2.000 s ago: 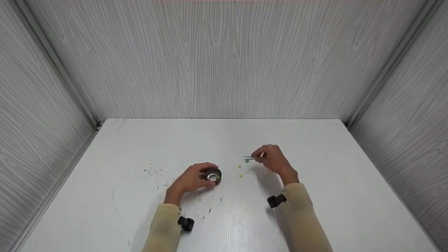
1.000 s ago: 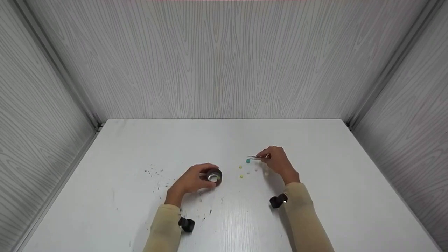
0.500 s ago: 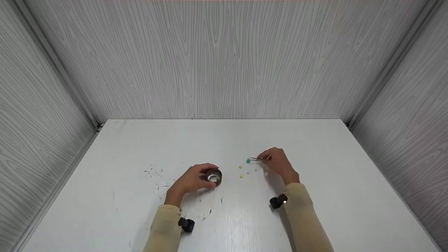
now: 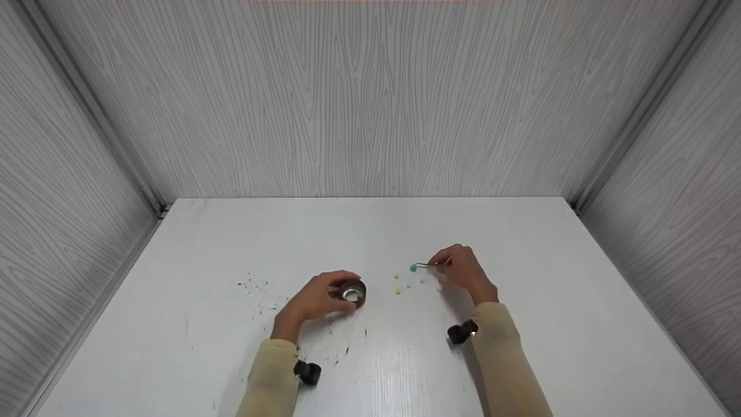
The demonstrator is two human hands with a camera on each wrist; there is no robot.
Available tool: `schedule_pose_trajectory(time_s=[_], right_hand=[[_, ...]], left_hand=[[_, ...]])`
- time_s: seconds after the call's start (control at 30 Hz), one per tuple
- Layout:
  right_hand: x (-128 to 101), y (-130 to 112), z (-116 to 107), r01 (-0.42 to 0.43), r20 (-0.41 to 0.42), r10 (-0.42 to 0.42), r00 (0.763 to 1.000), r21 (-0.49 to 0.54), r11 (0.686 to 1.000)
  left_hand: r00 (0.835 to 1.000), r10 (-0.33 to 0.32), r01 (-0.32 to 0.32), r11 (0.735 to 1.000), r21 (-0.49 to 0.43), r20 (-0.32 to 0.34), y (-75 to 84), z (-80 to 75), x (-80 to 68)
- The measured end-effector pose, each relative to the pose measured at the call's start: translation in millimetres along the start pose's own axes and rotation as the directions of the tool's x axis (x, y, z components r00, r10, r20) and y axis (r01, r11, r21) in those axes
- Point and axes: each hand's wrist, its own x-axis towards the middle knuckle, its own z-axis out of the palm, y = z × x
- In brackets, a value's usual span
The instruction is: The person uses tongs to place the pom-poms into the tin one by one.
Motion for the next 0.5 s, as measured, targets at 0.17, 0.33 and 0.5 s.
schedule_pose_trajectory(time_s=[0.17, 0.33, 0.5], right_hand=[[-1.4, -2.2, -1.3, 0.001, -0.011, -0.001, 1.0, -0.005, 1.0], [-2.3, -2.6, -1.8, 0.005, -0.023, -0.005, 1.0, -0.013, 1.0], [-2.6, -3.9, -2.6, 0.008, -0.024, -0.009, 1.0, -0.018, 1.0]], left_hand=[[1.0, -0.002, 0.002, 1.0, -0.011, -0.001, 1.8, 0.0, -1.1], [1.0, 0.009, -0.009, 1.0, -0.008, 0.005, 0.7, 0.4, -0.6], [1.0, 0.017, -0.017, 1.0, -0.007, 0.008, -0.2, 0.4, -0.4]])
